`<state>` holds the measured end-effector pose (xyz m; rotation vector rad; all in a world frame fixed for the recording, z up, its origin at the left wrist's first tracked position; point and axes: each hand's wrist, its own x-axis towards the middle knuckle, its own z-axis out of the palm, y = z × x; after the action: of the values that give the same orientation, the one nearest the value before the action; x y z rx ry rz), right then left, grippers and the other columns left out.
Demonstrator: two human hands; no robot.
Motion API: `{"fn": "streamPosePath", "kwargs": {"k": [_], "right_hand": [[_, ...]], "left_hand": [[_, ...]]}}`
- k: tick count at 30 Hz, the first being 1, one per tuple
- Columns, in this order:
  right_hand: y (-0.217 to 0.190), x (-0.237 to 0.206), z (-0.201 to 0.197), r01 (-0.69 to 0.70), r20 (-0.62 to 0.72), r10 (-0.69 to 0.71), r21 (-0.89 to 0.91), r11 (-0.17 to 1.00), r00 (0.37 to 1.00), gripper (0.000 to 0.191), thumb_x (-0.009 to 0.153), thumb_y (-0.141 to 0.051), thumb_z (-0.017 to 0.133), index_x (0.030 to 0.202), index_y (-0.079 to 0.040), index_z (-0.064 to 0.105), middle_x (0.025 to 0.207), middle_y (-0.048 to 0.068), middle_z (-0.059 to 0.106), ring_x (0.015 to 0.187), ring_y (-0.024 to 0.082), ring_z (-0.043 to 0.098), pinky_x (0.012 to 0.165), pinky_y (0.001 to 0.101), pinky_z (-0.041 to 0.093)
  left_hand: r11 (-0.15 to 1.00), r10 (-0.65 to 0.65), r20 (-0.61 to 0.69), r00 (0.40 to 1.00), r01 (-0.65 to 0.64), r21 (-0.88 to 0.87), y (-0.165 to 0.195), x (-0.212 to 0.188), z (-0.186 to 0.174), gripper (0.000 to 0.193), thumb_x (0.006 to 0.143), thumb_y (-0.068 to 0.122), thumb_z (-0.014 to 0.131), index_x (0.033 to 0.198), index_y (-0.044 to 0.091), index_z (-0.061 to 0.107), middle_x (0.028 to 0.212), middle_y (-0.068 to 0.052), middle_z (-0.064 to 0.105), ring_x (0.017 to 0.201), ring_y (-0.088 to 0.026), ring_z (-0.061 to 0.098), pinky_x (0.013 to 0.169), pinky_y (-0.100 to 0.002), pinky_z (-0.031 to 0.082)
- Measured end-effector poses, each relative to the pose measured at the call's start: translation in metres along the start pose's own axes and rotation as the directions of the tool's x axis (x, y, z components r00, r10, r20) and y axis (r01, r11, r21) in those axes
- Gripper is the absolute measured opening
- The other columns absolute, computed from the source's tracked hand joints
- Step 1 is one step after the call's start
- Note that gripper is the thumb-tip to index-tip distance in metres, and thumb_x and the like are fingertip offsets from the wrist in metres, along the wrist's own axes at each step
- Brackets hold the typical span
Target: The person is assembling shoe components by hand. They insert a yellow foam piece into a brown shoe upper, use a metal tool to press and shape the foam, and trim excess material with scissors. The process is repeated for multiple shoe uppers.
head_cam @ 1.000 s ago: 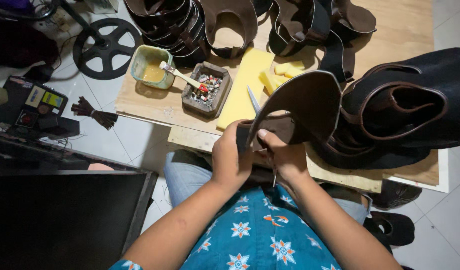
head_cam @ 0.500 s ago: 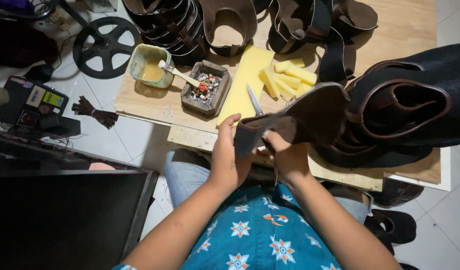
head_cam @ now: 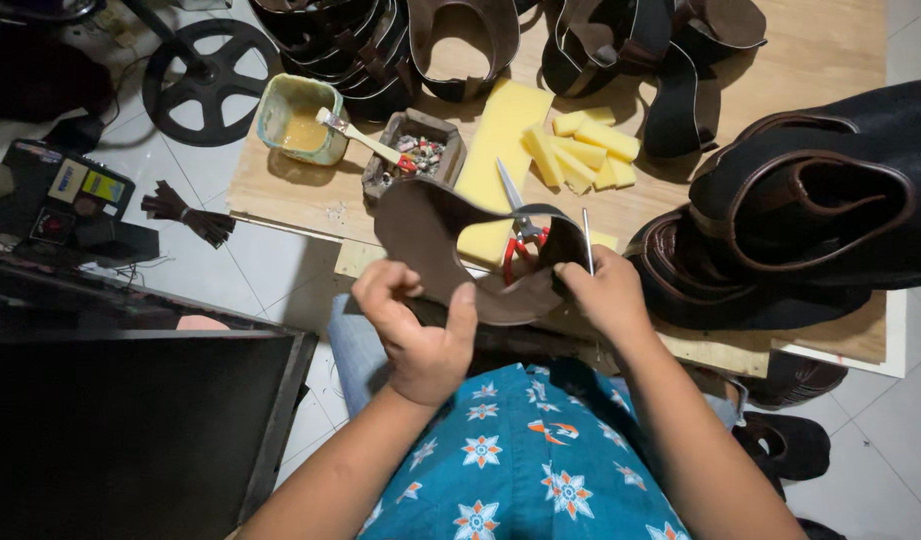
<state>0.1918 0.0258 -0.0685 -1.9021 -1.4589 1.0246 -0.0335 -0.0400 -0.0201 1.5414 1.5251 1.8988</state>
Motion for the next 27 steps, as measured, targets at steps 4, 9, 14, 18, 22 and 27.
{"fn": "streamPosePath", "kwargs": {"k": [4,9,14,18,22,27], "right_hand": [[-0.002,0.002,-0.002,-0.003,-0.002,0.003,-0.080,0.997,1.000,0.038,0.079,-0.030,0.079,0.100,0.002,0.073,0.074,0.013,0.072,0.065,0.017,0.067,0.064,0.0322,0.053],[-0.003,-0.009,-0.002,0.069,0.105,-0.099,0.261,0.963,0.989,0.040,0.078,-0.024,0.083,0.106,0.000,0.068,0.083,0.008,0.069,0.072,0.010,0.062,0.065,0.0277,0.053],[-0.007,-0.017,-0.002,0.042,0.108,-0.080,0.315,0.948,0.991,0.024,0.089,-0.023,0.072,0.098,-0.001,0.074,0.083,0.002,0.074,0.073,0.007,0.064,0.069,0.0241,0.053],[-0.011,-0.014,0.003,0.046,0.010,-0.051,0.279,0.959,0.999,0.025,0.089,-0.023,0.073,0.102,-0.002,0.069,0.080,0.001,0.070,0.072,0.007,0.063,0.066,0.0244,0.052],[-0.004,-0.006,0.006,0.045,0.030,-0.056,0.289,0.956,0.998,0.024,0.099,-0.023,0.064,0.099,0.000,0.072,0.080,0.003,0.069,0.069,0.010,0.058,0.063,0.0268,0.048],[0.018,0.004,0.010,-0.013,0.112,-0.047,0.481,0.877,0.993,0.019,0.096,-0.022,0.061,0.099,-0.005,0.068,0.083,-0.002,0.070,0.072,0.007,0.068,0.066,0.0242,0.055]], "left_hand": [[0.998,0.018,0.424,0.905,-0.044,0.052,-0.002,-0.002,0.007,0.020,0.094,0.010,0.071,0.110,0.002,0.062,0.104,-0.012,0.065,0.094,-0.028,0.066,0.086,-0.038,0.055],[0.907,-0.207,0.672,0.711,0.397,-0.141,-0.030,-0.014,0.041,0.035,0.099,0.016,0.061,0.127,-0.005,0.059,0.116,-0.017,0.067,0.104,-0.022,0.070,0.088,-0.033,0.056],[0.781,-0.400,0.699,0.593,0.619,-0.078,-0.058,-0.022,0.069,0.036,0.099,0.019,0.061,0.128,-0.003,0.063,0.107,-0.013,0.074,0.094,-0.016,0.069,0.082,-0.029,0.056],[0.856,-0.385,0.686,0.617,0.517,0.015,-0.063,-0.021,0.079,0.032,0.098,0.020,0.061,0.120,-0.003,0.068,0.099,-0.010,0.074,0.087,-0.014,0.070,0.079,-0.030,0.056],[0.765,-0.359,0.714,0.601,0.628,-0.144,-0.062,-0.020,0.082,0.029,0.093,0.020,0.069,0.109,-0.003,0.065,0.093,-0.011,0.072,0.082,-0.011,0.069,0.071,-0.030,0.056],[0.865,-0.376,0.670,0.640,0.502,0.006,-0.072,-0.018,0.083,0.022,0.096,0.022,0.069,0.097,0.000,0.071,0.079,-0.007,0.073,0.070,-0.010,0.067,0.065,-0.027,0.054]]}}
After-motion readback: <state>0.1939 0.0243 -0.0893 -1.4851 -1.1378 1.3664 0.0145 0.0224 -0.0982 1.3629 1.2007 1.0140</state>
